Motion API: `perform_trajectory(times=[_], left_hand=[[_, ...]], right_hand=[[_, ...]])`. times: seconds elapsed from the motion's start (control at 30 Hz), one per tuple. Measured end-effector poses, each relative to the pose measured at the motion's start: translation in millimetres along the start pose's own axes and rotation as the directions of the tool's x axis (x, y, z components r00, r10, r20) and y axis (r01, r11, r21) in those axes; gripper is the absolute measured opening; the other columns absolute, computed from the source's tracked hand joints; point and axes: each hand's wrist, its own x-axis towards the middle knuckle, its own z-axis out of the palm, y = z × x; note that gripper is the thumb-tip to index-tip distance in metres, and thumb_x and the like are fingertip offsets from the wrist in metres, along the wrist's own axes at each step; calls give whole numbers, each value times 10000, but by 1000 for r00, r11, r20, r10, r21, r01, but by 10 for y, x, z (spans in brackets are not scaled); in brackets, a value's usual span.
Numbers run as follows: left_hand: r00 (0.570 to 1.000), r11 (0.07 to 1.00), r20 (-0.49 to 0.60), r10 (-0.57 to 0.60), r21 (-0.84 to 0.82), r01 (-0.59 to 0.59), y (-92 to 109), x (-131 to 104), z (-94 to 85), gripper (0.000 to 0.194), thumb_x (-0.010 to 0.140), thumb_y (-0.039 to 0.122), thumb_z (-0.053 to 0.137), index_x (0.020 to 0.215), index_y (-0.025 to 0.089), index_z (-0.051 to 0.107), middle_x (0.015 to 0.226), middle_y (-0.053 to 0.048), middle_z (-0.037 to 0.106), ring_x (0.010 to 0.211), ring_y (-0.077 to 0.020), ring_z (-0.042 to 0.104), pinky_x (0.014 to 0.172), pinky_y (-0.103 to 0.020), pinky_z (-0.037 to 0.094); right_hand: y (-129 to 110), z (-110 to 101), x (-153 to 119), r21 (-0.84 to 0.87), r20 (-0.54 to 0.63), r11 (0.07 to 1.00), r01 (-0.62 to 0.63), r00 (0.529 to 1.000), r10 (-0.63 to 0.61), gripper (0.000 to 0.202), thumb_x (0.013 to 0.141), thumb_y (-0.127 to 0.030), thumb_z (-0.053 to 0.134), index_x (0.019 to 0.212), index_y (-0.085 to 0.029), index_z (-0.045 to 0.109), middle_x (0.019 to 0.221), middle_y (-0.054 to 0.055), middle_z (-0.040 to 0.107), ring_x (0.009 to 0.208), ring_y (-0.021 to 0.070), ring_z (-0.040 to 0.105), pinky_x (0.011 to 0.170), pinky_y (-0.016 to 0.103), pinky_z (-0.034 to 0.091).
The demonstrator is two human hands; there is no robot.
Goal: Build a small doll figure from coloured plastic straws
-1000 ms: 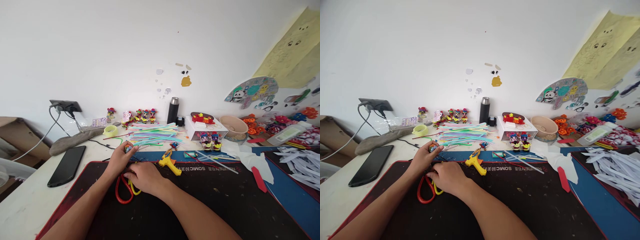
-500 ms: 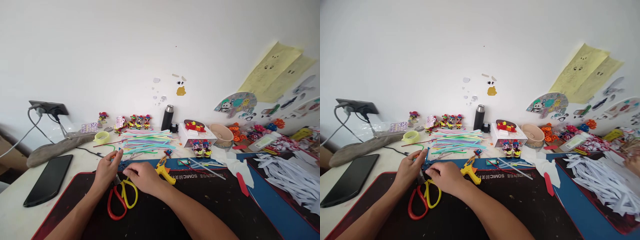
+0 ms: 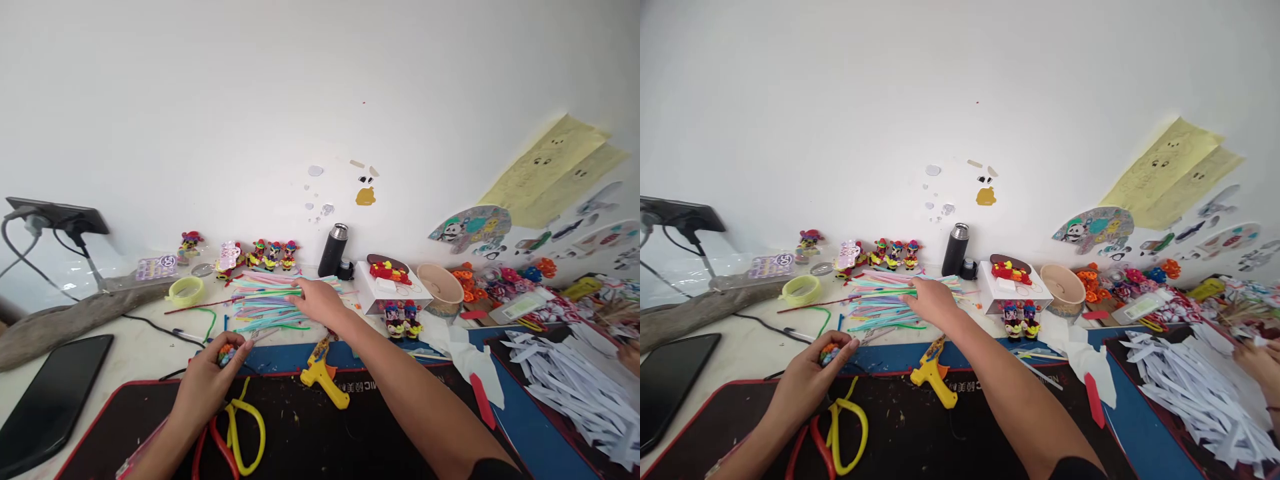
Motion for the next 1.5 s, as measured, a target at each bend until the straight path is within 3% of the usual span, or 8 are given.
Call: perform_trajectory(times=[0.17,0.37,0.5,0.8,1.2,1.33,1.5], left_hand=[[997,999,53,49,8,-50,-14,-25,23,413,877,661,599,774,267,668,740,15,739,684,-205,680,647,-248,510],[984,991,130,126,27,-130,-49,-73,77,385,910,622,602,756,274,660,686,25,717,609,-190,665,615,-245,506],[979,987,142,146,42,-154,-56,-85,90,369,919,605,608,754,280,665,677,27,708,587,-187,660,598,-246,502],[975,984,149,162,54,-172,-68,-96,84,363,931,595,603,749,285,657,657,30,691,555,-183,644,568,-248,493],[968,977,164,189,67,-202,-98,-95,89,361,941,597,597,773,286,673,672,35,699,556,-175,660,561,-237,490],[965,973,162,204,73,-218,-121,-101,92,356,951,587,601,779,283,670,682,41,702,572,-166,671,573,-225,495],[961,967,158,228,80,-243,-115,-102,94,348,965,571,598,789,279,668,674,52,694,548,-152,660,564,-216,486]], right_hand=[[39,74,216,-207,87,978,30,996,-12,605,996,-587,619,1447,-185,585,1218,177,773,1142,345,724,856,380,514],[47,318,384,-231,161,972,40,987,-2,502,953,-438,717,1360,-154,643,1204,191,775,1134,352,728,883,389,526],[72,386,416,-223,162,974,38,987,-1,414,987,-374,651,1330,-144,660,1169,183,781,1087,339,736,841,376,521],[247,103,571,-168,102,986,12,995,5,272,1038,-401,561,1133,-205,723,1064,104,784,971,262,714,704,296,416],[363,-128,644,-119,145,991,58,989,-41,259,993,-423,636,970,-201,768,947,60,770,834,209,665,626,283,328],[346,-148,652,-127,158,990,67,986,-46,260,997,-398,633,988,-196,797,981,79,787,876,233,691,655,284,375],[335,-116,641,-141,151,988,60,988,-39,286,1034,-351,578,1170,-229,798,1143,83,799,1039,251,717,770,280,457]])
